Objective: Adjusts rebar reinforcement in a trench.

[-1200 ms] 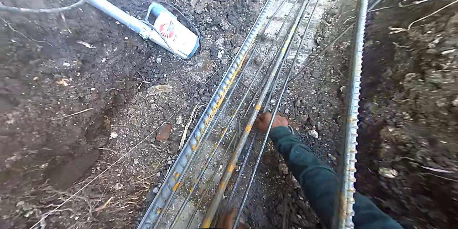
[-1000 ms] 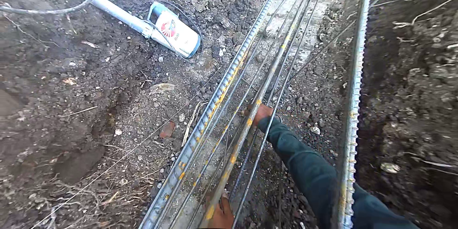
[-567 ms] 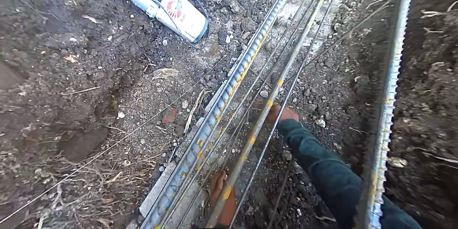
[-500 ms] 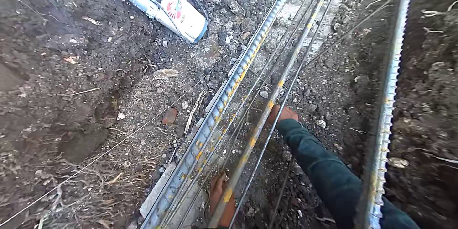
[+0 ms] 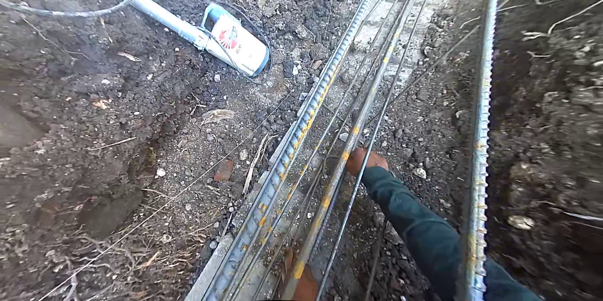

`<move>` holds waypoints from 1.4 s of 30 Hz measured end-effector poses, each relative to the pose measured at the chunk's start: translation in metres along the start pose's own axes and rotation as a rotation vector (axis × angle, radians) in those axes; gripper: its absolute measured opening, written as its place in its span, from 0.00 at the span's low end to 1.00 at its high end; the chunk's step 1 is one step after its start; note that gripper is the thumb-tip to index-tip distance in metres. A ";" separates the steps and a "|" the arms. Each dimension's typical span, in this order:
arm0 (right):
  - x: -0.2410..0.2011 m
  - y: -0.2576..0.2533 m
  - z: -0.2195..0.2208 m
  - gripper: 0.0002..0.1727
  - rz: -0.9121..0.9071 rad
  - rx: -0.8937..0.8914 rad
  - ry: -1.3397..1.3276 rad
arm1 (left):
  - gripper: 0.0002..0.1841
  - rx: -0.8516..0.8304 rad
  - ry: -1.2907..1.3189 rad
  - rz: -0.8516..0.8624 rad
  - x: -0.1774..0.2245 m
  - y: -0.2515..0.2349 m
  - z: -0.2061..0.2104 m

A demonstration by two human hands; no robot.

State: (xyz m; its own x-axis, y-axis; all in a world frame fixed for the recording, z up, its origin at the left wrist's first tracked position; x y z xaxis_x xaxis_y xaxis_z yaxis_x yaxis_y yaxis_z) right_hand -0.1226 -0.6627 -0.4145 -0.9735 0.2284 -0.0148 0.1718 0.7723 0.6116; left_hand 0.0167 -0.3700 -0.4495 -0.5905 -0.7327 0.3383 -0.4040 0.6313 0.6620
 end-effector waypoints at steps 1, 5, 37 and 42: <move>-0.003 0.000 -0.001 0.26 0.014 0.001 0.010 | 0.27 0.002 0.018 0.003 0.000 -0.002 0.000; -0.014 -0.002 -0.001 0.25 0.025 -0.004 0.020 | 0.34 -0.018 0.038 -0.033 0.000 -0.005 -0.001; -0.057 -0.001 0.018 0.23 -0.277 0.085 -0.266 | 0.29 0.257 0.019 0.021 -0.034 -0.001 0.033; -0.086 -0.034 0.006 0.22 -0.413 0.054 -0.177 | 0.29 0.252 -0.015 0.049 -0.038 -0.001 0.035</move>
State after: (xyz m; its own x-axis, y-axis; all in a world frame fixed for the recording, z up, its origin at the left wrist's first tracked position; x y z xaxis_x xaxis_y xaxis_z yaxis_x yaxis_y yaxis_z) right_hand -0.0437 -0.7051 -0.4383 -0.9221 -0.0112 -0.3869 -0.2134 0.8486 0.4840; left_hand 0.0148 -0.3340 -0.4859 -0.6232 -0.6971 0.3545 -0.5352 0.7107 0.4565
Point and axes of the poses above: each hand's wrist, its own y-axis away from the middle knuckle, its own z-axis out of the palm, x = y × z, the point moved 1 cm from there along -y, towards the middle knuckle, and after that the axes turned 5 degrees about z, right-handed, at the moved point
